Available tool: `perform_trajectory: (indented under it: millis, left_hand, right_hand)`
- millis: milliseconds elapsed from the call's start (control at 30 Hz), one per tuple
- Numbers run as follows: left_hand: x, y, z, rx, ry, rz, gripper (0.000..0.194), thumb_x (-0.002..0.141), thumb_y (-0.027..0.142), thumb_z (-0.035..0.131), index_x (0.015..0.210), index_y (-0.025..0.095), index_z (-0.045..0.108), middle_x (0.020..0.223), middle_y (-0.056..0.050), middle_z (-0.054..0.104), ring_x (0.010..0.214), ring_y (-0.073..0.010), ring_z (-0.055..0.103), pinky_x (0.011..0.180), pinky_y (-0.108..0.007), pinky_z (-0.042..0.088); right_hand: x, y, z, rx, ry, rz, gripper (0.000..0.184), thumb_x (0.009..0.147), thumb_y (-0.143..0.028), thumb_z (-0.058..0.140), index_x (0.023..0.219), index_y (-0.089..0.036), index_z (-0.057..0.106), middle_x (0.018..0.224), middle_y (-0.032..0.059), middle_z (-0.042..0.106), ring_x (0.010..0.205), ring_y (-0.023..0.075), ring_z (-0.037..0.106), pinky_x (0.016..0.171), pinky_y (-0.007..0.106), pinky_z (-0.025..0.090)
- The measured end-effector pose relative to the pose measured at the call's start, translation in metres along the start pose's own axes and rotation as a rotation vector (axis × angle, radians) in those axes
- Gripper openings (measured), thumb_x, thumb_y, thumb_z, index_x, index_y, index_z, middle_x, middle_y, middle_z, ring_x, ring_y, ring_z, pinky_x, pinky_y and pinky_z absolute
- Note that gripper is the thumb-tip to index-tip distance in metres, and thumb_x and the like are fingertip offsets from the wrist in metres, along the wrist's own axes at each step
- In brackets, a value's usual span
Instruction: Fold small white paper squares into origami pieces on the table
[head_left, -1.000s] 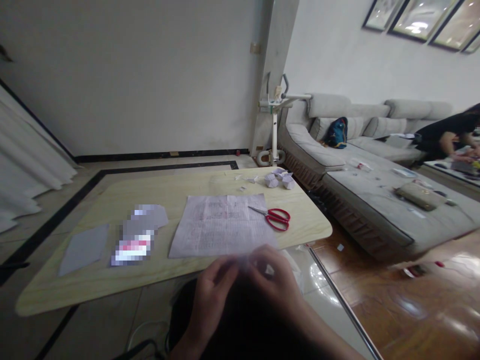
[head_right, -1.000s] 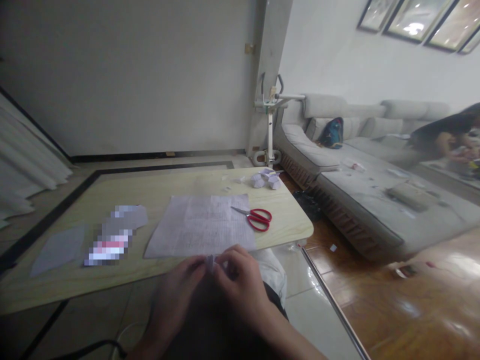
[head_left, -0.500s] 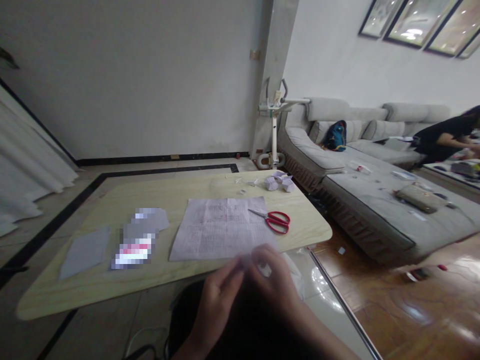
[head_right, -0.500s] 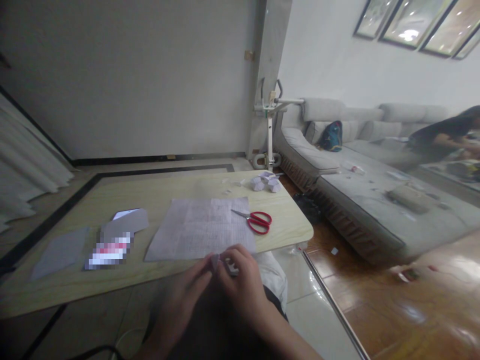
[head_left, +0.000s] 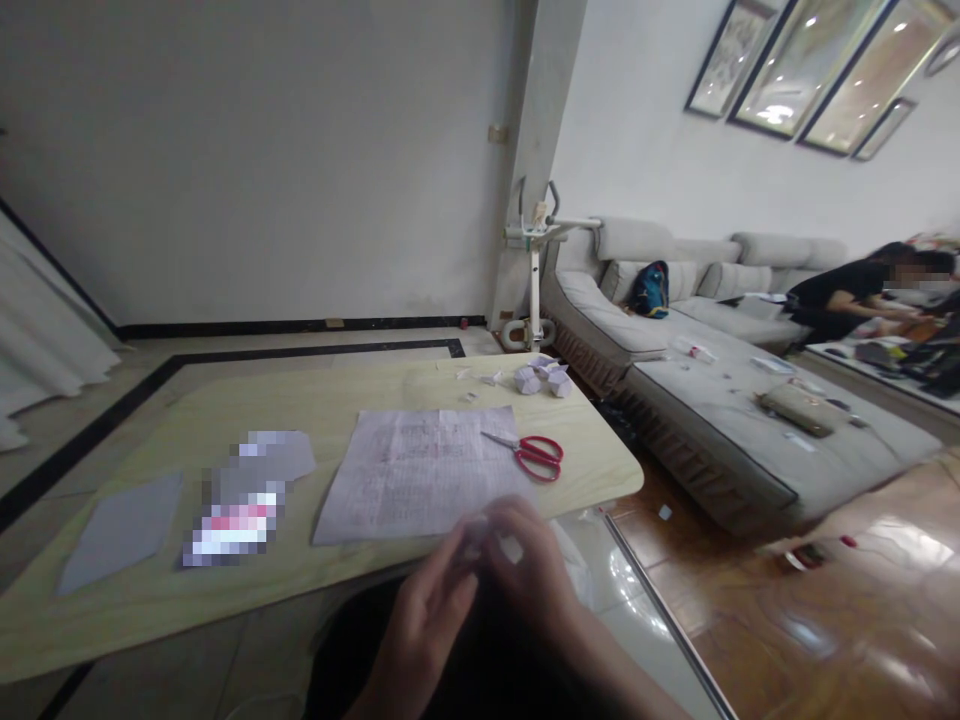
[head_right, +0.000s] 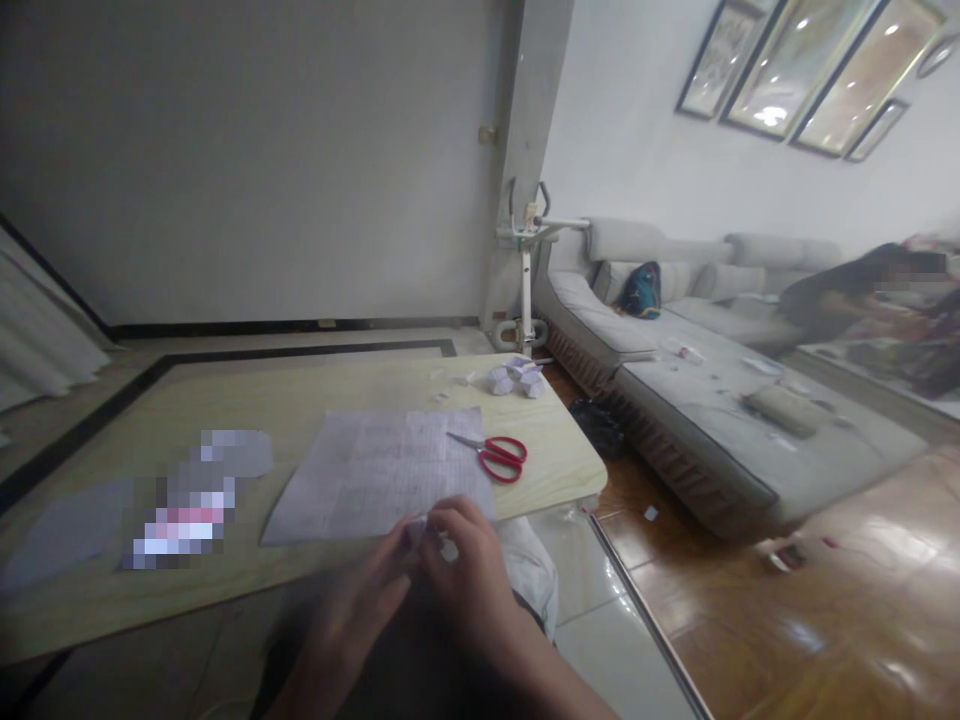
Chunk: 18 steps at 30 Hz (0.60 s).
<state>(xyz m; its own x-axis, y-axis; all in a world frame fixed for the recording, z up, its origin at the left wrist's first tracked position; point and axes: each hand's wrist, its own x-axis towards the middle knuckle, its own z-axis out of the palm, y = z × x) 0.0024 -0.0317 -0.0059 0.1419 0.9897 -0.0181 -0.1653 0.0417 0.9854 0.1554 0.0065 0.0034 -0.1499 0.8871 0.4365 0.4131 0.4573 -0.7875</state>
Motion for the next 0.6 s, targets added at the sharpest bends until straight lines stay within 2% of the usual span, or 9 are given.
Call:
perform_trajectory:
  millis: [233,333,467,533,600]
  left_hand:
    - [0.004,0.004,0.001,-0.044,-0.013,-0.005,0.050,0.080,0.037,0.070,0.128,0.023,0.063,0.138,-0.007,0.057,0.130,-0.0302,0.050,0.105,-0.037,0.047]
    - [0.009,-0.001,0.000,-0.042,0.003,0.019,0.051,0.079,0.042,0.070,0.127,0.023,0.063,0.137,-0.007,0.059,0.131,-0.0299,0.048,0.106,-0.038,0.046]
    - [0.012,-0.007,0.001,-0.098,0.096,0.040,0.048,0.081,0.045,0.067,0.124,0.024,0.064,0.135,-0.008,0.061,0.129,-0.0293,0.051,0.105,-0.037,0.047]
    - [0.012,-0.010,0.002,-0.127,0.112,0.048,0.047,0.079,0.048,0.068,0.121,0.024,0.066,0.131,-0.008,0.064,0.126,-0.0293,0.054,0.104,-0.037,0.048]
    - [0.012,-0.011,0.003,-0.143,0.133,0.036,0.046,0.077,0.050,0.070,0.116,0.024,0.068,0.124,-0.009,0.069,0.121,-0.0288,0.059,0.102,-0.037,0.049]
  right_hand:
    - [0.004,-0.002,-0.001,-0.040,0.021,-0.054,0.010,0.086,-0.016,0.056,0.082,-0.018,0.064,0.085,0.0065,0.063,0.077,0.0171,0.059,0.069,0.027,0.049]
    - [0.009,0.003,-0.009,-0.077,0.006,-0.093,0.009,0.086,-0.015,0.056,0.085,-0.019,0.065,0.089,0.0070,0.065,0.080,0.0180,0.060,0.072,0.028,0.050]
    - [0.037,0.027,-0.039,-0.204,0.018,-0.119,0.011,0.086,-0.014,0.055,0.083,-0.019,0.065,0.096,0.0085,0.066,0.089,0.0206,0.061,0.078,0.031,0.048]
    - [0.062,0.048,-0.062,-0.330,0.007,-0.065,0.014,0.085,-0.012,0.053,0.080,-0.018,0.064,0.090,0.0068,0.067,0.079,0.0183,0.061,0.070,0.028,0.047]
    - [0.091,0.072,-0.086,-0.560,-0.030,0.039,0.016,0.085,-0.012,0.052,0.083,-0.017,0.066,0.083,0.0050,0.067,0.073,0.0168,0.062,0.068,0.025,0.046]
